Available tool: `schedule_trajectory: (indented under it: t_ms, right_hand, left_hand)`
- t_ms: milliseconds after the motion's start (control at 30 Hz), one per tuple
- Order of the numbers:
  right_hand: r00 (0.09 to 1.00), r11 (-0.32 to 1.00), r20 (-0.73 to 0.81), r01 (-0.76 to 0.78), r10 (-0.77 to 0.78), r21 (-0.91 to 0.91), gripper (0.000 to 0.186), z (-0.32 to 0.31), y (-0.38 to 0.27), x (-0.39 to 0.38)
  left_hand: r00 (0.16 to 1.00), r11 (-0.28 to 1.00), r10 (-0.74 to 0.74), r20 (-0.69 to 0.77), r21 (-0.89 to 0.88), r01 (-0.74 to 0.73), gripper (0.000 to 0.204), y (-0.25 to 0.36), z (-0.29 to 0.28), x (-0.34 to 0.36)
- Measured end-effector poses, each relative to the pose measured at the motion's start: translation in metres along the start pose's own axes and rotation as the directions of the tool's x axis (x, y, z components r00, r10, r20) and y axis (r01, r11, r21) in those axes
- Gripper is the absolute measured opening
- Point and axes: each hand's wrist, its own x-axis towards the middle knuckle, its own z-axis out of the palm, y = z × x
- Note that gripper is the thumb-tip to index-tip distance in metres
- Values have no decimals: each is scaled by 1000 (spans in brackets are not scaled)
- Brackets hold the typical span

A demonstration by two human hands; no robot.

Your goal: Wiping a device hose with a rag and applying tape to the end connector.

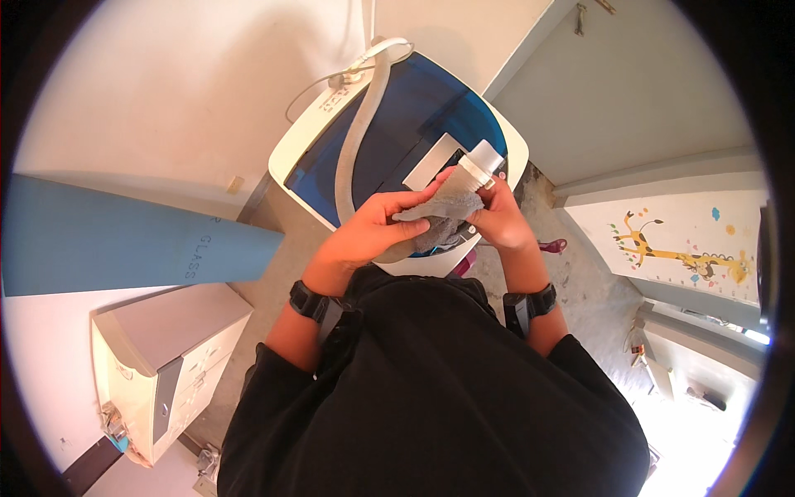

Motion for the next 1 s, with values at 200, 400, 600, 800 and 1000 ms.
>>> schedule_trajectory:
  t_ms: [200,400,600,800,1000]
  right_hand:
    - [888,983,-451,-152,89,-107,38,33,11,14]
    - [999,997,3,-41,41,-62,47,13,-11,7]
    - [887,996,-460,-80,52,-41,37,33,18,19]
    - [1000,1000,15,17,-17,11,49,14,-4,3]
    - [850,995,-527,45,7,86,29,37,29,23]
  left_hand:
    - [999,985,16,-48,174,-7,26,-16,-6,5]
    - [994,998,-26,110,-58,33,40,-7,-22,-7]
    - [973,916,133,-191,399,-47,30,-15,7,4]
    - [997,976,66,28,208,-71,26,-1,-14,-5]
    - [960,772,198,-197,635,-29,21,-26,-1,13]
